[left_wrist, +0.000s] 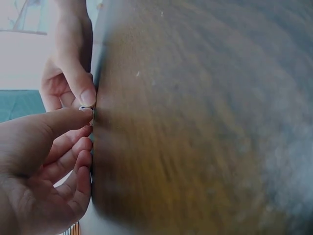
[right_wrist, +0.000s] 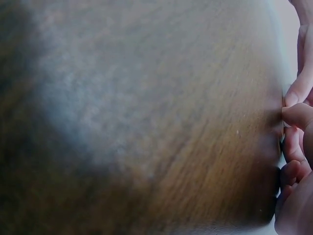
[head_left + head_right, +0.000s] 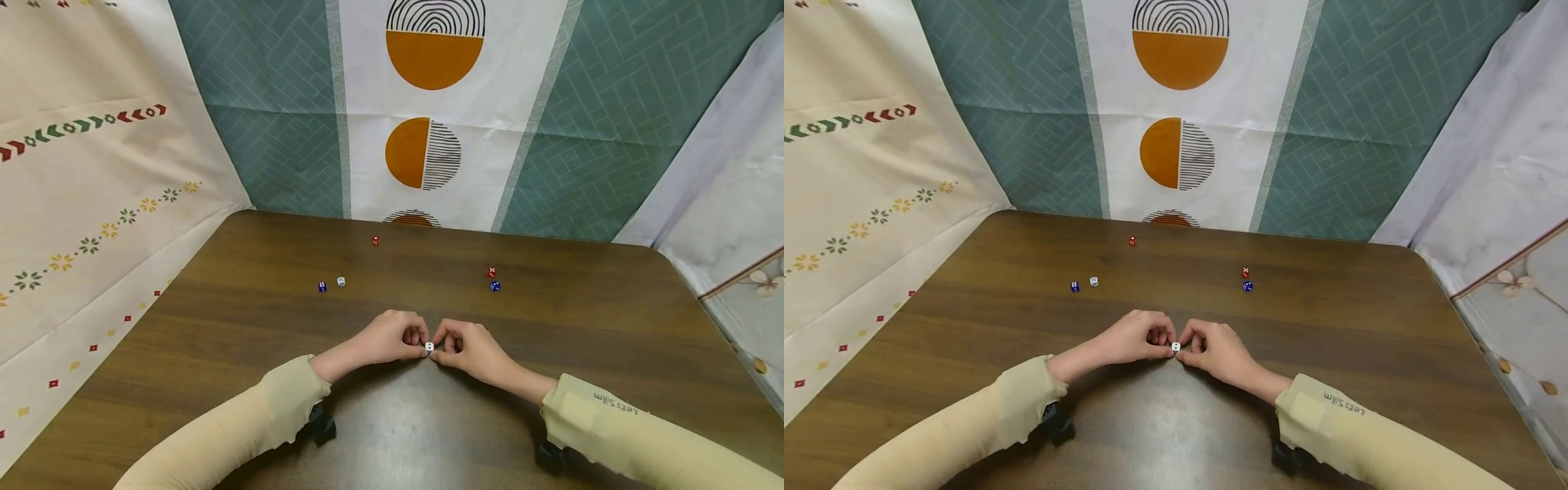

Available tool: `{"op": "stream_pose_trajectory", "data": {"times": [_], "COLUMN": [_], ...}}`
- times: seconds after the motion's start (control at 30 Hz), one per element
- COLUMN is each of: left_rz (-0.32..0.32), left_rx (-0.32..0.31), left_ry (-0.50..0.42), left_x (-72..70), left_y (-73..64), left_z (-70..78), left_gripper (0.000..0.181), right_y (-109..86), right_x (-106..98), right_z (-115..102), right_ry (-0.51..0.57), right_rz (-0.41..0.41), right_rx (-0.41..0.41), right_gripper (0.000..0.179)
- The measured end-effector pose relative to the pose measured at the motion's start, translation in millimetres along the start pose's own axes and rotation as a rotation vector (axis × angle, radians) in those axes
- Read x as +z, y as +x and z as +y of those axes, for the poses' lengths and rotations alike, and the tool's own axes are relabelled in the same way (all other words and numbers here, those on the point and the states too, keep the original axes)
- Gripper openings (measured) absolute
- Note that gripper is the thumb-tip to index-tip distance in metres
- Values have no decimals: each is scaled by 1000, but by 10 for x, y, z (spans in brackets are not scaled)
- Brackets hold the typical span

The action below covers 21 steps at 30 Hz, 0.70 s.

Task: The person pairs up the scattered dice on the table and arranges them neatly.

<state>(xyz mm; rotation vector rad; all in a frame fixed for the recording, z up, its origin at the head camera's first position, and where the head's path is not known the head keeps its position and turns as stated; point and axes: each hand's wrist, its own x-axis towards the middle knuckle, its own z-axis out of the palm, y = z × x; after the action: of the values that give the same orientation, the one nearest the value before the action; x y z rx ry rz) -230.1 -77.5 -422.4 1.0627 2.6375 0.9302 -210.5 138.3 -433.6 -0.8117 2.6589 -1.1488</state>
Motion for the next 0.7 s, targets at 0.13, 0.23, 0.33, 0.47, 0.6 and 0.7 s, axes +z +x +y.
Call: {"op": "stream_pose_trajectory", "data": {"times": [0.13, 0.23, 0.33, 0.47, 0.6, 0.7], "left_rz": [-100, -237, -346, -329, -191, -81], "left_rx": [10, -6, -35, -49, -107, -152], "left_ry": [-27, -91, -133, -101, -26, 24], "left_x": [-90, -265, -481, -721, -914, -1025], "left_y": [6, -31, -112, -214, -262, -273], "left_z": [-11, -50, -109, -221, -335, -437], "left_gripper": [12, 26, 38, 37, 32, 28], "right_y": [-2, 6, 17, 19, 9, 0], "right_x": [-4, 3, 15, 8, 2, 7], "right_z": [-2, -4, -9, -18, -14, -3], "right_ry": [2, 7, 9, 7, 7, 15], "right_rz": [2, -2, -2, 0, -2, -2], "right_rx": [1, 0, 1, 5, 5, 7], "right_gripper": [14, 13, 13, 14, 14, 14]}}
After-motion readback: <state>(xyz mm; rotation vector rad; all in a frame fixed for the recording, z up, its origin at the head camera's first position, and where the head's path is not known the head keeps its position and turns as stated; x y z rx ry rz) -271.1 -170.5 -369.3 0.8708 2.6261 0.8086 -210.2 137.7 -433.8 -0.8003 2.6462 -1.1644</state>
